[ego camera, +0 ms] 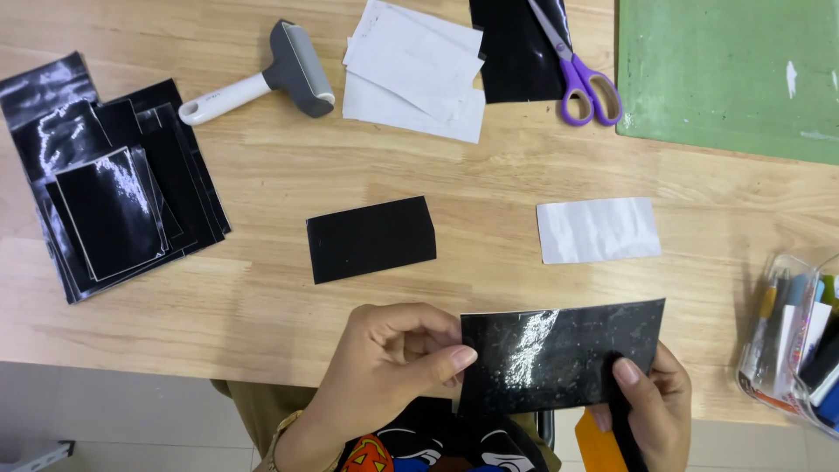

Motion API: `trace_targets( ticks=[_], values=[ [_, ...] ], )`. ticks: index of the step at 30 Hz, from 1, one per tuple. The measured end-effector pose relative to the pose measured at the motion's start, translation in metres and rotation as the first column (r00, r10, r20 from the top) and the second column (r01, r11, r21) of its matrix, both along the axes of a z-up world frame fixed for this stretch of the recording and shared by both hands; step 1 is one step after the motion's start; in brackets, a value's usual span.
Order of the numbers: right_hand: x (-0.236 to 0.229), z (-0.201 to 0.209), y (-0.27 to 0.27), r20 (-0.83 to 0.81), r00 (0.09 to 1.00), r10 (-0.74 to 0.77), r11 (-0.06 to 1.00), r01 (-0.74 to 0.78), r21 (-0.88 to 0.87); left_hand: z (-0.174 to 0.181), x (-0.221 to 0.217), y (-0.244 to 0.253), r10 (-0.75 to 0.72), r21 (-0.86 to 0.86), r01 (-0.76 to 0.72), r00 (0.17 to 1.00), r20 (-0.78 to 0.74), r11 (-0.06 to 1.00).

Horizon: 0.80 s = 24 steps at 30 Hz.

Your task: Cutting black vinyl sheets and applying them to a surface using a squeegee

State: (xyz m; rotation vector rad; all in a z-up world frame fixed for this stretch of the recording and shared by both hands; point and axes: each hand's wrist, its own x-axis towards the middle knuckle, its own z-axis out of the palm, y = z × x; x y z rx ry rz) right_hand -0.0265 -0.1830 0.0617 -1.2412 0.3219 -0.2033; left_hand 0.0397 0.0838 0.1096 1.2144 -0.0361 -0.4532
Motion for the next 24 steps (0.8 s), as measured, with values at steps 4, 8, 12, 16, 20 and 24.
trace_targets(
  ticks=[4,8,12,16,20,24],
  values=[
    [-0.013,0.001,-0.009,-0.017,0.994,0.112,0.977,-0.113,-0.18,0.006,-0.004,0.006,0.067,0.023,-0.069,0.996,0.055,0.997],
    [-0.019,0.001,-0.011,-0.092,0.985,0.149,0.952,-0.167,-0.257,0.009,-0.008,0.01,0.126,0.103,-0.145,0.977,0.169,0.984],
    [-0.024,0.003,-0.009,-0.157,0.971,0.179,0.938,-0.217,-0.271,0.01,-0.013,0.011,0.192,0.192,-0.239,0.954,0.232,0.952],
    [-0.024,0.013,-0.002,-0.136,0.97,0.202,0.926,-0.235,-0.296,0.019,-0.018,0.012,0.197,0.288,-0.279,0.939,0.282,0.916],
    [-0.027,0.016,-0.002,-0.14,0.965,0.221,0.92,-0.254,-0.298,0.017,-0.02,0.011,0.231,0.31,-0.329,0.921,0.313,0.892],
    [-0.031,0.02,-0.001,-0.18,0.963,0.199,0.922,-0.246,-0.299,0.019,-0.02,0.013,0.213,0.37,-0.351,0.906,0.367,0.86]
  ],
)
